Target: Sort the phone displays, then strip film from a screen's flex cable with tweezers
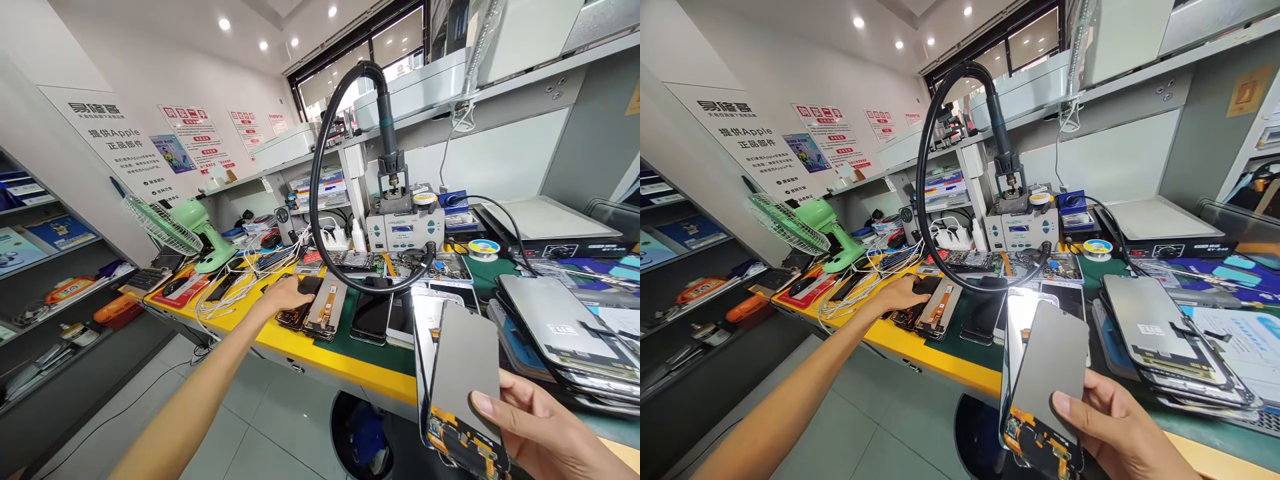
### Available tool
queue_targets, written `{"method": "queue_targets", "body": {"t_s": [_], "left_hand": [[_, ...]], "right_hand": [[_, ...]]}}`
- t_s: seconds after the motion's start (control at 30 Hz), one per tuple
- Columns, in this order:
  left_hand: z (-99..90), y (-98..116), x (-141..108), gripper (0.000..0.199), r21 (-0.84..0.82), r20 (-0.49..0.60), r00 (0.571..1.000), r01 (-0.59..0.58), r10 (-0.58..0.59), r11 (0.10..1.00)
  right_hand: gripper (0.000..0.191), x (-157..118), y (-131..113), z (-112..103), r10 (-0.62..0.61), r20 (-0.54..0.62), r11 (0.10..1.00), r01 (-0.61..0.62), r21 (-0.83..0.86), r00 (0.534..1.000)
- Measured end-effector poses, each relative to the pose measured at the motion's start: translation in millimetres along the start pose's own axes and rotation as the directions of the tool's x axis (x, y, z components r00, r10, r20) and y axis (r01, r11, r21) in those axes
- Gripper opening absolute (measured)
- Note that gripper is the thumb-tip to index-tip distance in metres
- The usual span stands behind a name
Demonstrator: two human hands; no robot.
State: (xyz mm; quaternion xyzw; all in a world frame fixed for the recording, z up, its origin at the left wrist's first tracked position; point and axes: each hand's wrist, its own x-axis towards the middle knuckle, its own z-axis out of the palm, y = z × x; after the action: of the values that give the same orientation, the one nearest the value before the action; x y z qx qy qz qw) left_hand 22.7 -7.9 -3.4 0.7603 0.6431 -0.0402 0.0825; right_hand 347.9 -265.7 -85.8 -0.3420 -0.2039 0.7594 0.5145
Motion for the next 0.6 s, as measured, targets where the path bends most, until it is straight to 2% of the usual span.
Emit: {"method": "queue_targets", "body": {"t_s": [0.13,0.23,0.3,0.4,0.47,0.53,0.57,0.6], "left_hand": [[-1.5,1,2,0.035,-0.087,0.005,1.000,0.003,-0.002,0.996],[-11.6,2,-4,0.035,-0.199,-0.036,0.999,0.011,-0.019,0.980],[-21.5,4,-21,0.036,-0.299,-0.089,0.996,0.002,-0.030,0.954],[-26.6,20,-67,0.042,-0.497,-0.153,0.988,-0.080,0.004,0.864],[-14.5,39,-106,0.050,-0.641,-0.128,0.988,-0.150,0.088,0.753],[10.1,65,-142,0.054,-0.779,-0.092,0.982,-0.175,0.165,0.602],[25.0,78,-157,0.055,-0.926,-0.082,0.980,-0.142,0.181,0.350],[39.6,91,-169,0.057,-0.990,-0.073,0.974,-0.097,0.213,0.106]], "right_hand": [[0.037,-1,-7,18,-0.041,-0.022,0.997,0.039,-0.069,0.999],[0.034,3,-9,29,-0.067,-0.012,0.994,0.066,-0.090,0.998],[0.033,7,-9,32,-0.074,0.020,0.992,0.076,-0.103,0.997],[0.030,10,-7,35,-0.094,0.051,0.987,0.100,-0.126,0.994],[0.030,10,-4,39,-0.101,0.100,0.986,0.113,-0.121,0.990],[0.030,9,0,44,-0.103,0.182,0.987,0.123,-0.102,0.978],[0.030,8,3,46,-0.095,0.223,0.988,0.120,-0.099,0.970],[0.030,7,6,49,-0.083,0.259,0.988,0.113,-0.103,0.962]]}}
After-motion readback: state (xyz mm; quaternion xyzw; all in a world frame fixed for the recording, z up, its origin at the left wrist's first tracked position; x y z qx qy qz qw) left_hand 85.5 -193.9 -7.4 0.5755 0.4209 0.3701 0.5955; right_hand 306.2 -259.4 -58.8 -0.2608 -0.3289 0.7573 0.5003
